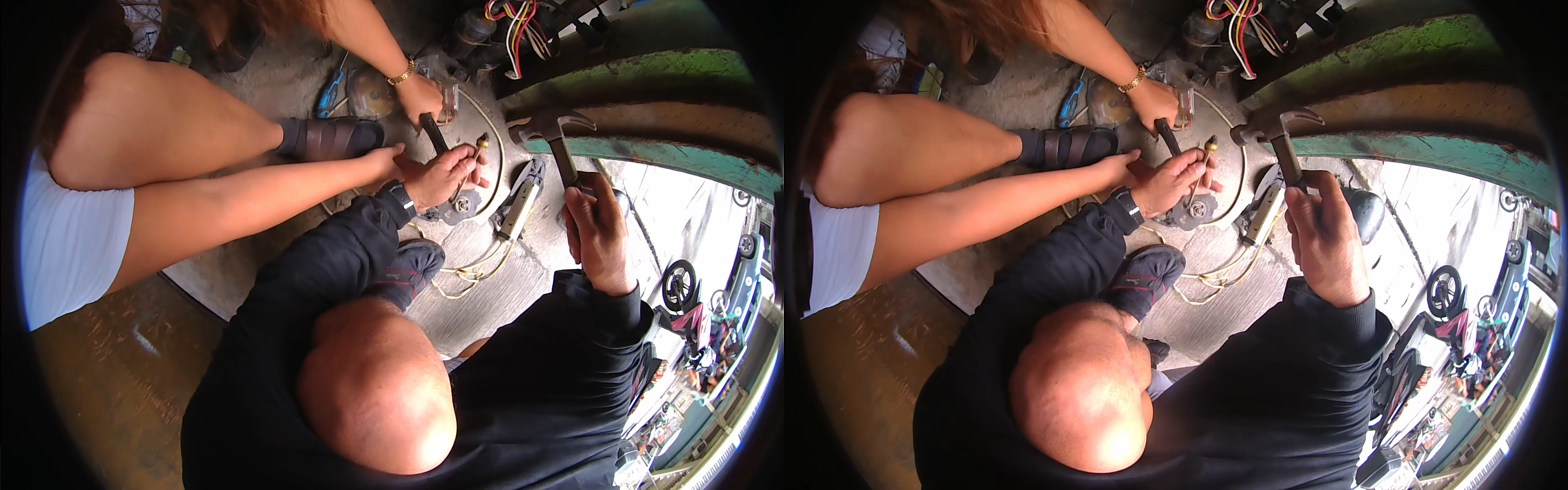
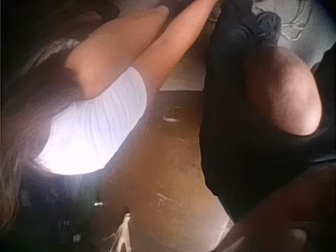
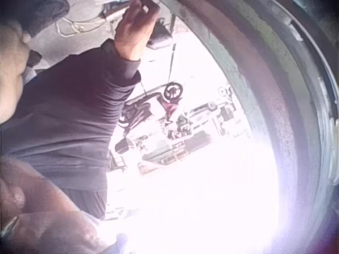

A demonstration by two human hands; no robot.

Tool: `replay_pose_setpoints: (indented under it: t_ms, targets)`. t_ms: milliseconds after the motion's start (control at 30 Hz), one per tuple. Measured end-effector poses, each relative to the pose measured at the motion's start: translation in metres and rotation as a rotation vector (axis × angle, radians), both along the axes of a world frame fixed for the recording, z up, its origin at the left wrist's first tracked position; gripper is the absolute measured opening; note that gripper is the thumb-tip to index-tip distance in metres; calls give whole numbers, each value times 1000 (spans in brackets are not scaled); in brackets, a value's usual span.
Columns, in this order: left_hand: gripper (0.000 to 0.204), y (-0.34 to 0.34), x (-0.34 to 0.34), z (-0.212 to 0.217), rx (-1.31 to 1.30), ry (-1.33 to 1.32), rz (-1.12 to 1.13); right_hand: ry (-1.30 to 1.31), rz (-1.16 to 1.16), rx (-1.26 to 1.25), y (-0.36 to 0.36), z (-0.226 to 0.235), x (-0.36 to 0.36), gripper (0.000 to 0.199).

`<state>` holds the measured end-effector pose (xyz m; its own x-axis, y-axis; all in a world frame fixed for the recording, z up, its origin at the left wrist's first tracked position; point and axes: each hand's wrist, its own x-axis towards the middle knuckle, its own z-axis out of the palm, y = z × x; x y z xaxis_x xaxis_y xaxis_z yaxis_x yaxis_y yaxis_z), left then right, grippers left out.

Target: The person disassembles metal motor components by hand, using a hammer to strike a part held by an assistant. The person also handles a cloth and a pair of pliers during the process.

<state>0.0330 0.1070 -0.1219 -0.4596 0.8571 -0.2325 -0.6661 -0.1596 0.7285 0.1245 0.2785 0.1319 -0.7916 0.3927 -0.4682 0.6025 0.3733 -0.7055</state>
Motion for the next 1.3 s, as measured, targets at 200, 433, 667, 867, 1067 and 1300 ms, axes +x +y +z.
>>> replay_pose_setpoints:
  t_ms: [200,433,667,867,1067,1300]
  targets:
    - [20,4,-2,-9,48,-48,-5,36,35,52,2,-6,1,28]
    - [20,-1,-11,-3,25,-98,-53,0,60,59,-1,-7,-9,27]
    - [21,-5,-17,-5,56,-140,-81,-25,110,92,-4,-7,-25,30]
    - [22,-5,-15,-8,38,-151,-83,81,277,237,-1,-24,-38,30]
    - [18,0,-10,-12,68,-151,-92,17,583,427,21,-24,-63,28]
    - [16,-8,-12,-11,58,-63,-66,463,161,280,6,38,-80,23]
